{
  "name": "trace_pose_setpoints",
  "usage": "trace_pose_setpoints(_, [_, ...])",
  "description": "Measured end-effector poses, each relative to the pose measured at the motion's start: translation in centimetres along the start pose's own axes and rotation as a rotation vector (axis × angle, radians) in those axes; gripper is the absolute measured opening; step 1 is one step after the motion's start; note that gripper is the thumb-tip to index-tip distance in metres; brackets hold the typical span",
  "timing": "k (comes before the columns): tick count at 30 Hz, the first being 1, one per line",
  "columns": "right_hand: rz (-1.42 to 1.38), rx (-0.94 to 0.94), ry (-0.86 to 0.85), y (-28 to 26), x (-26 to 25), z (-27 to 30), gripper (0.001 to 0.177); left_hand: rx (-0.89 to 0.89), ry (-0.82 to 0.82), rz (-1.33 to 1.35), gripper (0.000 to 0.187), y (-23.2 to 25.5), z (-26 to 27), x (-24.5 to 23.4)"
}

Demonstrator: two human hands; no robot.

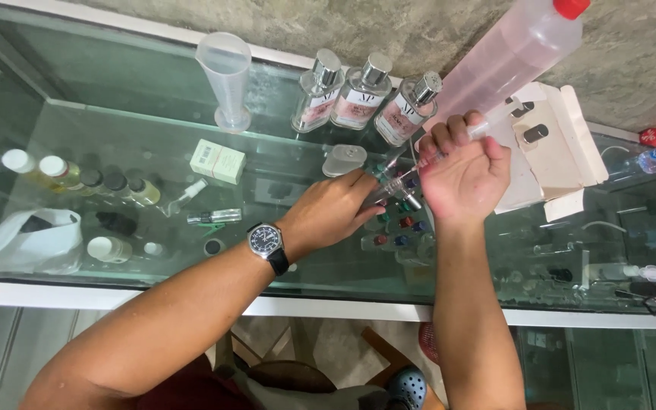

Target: The person uses a syringe to transfer liquid from a small bottle into another small bottle. They then use a pump bottle to fill a small bottle with pink liquid and finally use a syringe to transfer dark liquid from a larger bottle into a small bottle.

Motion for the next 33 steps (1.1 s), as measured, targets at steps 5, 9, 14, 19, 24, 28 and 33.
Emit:
trace_pose_setpoints(5, [0.295,-0.139,0.259,-1.7,2.7,2.4,0.034,0.028,0.013,-0.035,0.028,0.2,0.0,-0.7])
trace_pose_setpoints(9, [0.694,-0.575,0.464,-7.5,7.8,7.9,0.016,0.079,0.034,-0.105,0.025,-0.4,0.2,1.1])
trace_pose_setpoints(14, [0.922,-0.799,0.384,-11.0,9.3,14.0,0.022,0.087,0.120,-0.052,0.023,-0.4,0.3,0.4])
trace_pose_setpoints(19, [1.131,-0.862,0.422,-9.1,12.1,16.2,0.040,0.056,0.181,-0.008,0.028,-0.4,0.4,-0.8])
trace_pose_setpoints(24, [1.297,-0.706,0.405,-5.9,5.6,16.7,0.036,0.149,0.590,-0.013,0.026,0.0,1.8,-4.3])
trace_pose_setpoints(28, [1.430,-0.605,0.378,-3.5,5.6,16.4,0.028,0.154,0.721,-0.061,0.025,-0.9,2.3,-5.2])
trace_pose_setpoints(33, [1.552,-0.434,0.398,-2.5,6.0,15.5,0.020,0.113,0.936,-0.039,0.024,-2.1,3.0,-8.6])
Point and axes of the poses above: each hand's wrist, its own z-axis away from the middle knuckle, its own x-axis out of the palm, y = z × x, the point moved 9 cm from there along -z, towards the middle knuckle, and after that the axes turned 13 degrees about x, right-handed, at the moved point
